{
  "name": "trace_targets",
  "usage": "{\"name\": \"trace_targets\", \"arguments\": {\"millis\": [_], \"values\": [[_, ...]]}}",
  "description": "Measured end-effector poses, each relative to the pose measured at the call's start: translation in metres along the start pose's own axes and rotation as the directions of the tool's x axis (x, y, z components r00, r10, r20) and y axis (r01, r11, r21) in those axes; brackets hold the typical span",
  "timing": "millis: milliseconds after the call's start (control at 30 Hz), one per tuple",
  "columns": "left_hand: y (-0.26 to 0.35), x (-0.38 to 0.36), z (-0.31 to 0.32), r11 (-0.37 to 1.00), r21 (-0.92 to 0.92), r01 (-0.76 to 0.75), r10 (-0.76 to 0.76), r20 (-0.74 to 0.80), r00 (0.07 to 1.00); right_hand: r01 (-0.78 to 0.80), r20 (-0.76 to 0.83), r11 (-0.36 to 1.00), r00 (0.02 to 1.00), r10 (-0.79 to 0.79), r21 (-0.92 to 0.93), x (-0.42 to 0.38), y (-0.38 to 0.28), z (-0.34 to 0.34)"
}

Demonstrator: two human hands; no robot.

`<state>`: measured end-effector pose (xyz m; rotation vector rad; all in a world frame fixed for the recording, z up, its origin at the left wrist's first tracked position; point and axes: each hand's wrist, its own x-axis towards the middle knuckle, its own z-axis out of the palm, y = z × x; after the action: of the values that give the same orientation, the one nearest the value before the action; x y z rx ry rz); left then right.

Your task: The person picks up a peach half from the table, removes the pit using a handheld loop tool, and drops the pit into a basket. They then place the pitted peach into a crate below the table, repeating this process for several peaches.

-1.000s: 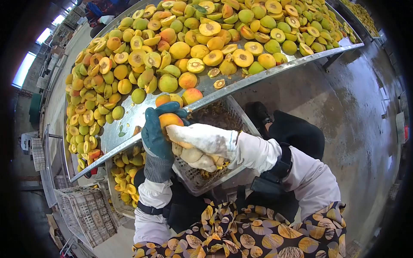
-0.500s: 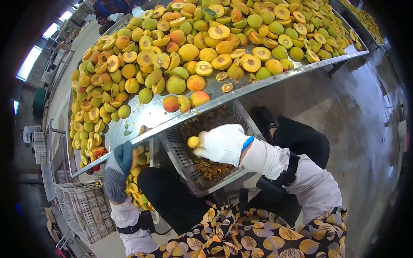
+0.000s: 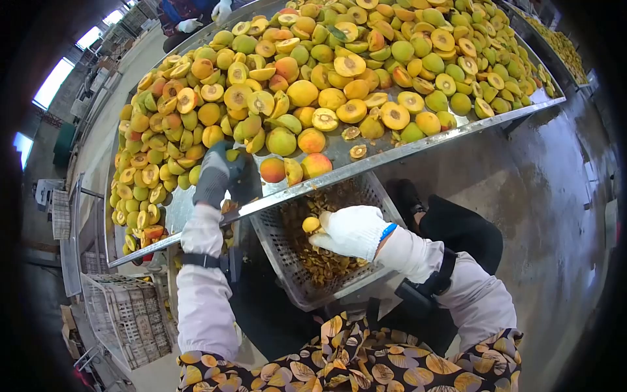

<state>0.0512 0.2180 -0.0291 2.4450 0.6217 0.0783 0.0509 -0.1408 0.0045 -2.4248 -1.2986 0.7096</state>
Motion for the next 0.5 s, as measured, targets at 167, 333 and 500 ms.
{"name": "trace_targets", "arguments": {"millis": [167, 333, 500], "values": [[0.027, -0.087, 0.009, 0.403, -0.900, -0.166, 0.195, -0.093, 0.976, -0.316, 0.350, 0.246, 0.931, -0.109, 0.917, -0.001, -0.024, -0.034], [0.109, -0.163, 0.037, 0.570, -0.712, -0.410, 0.314, -0.273, 0.910, -0.344, 0.284, -0.218, 0.922, -0.264, 0.913, 0.001, -0.030, -0.023], [0.105, -0.159, 0.069, -0.266, -0.964, -0.005, -0.033, 0.004, 0.999, -0.248, 0.248, 0.224, 0.968, 0.026, 0.943, -0.008, -0.040, -0.026]]}}
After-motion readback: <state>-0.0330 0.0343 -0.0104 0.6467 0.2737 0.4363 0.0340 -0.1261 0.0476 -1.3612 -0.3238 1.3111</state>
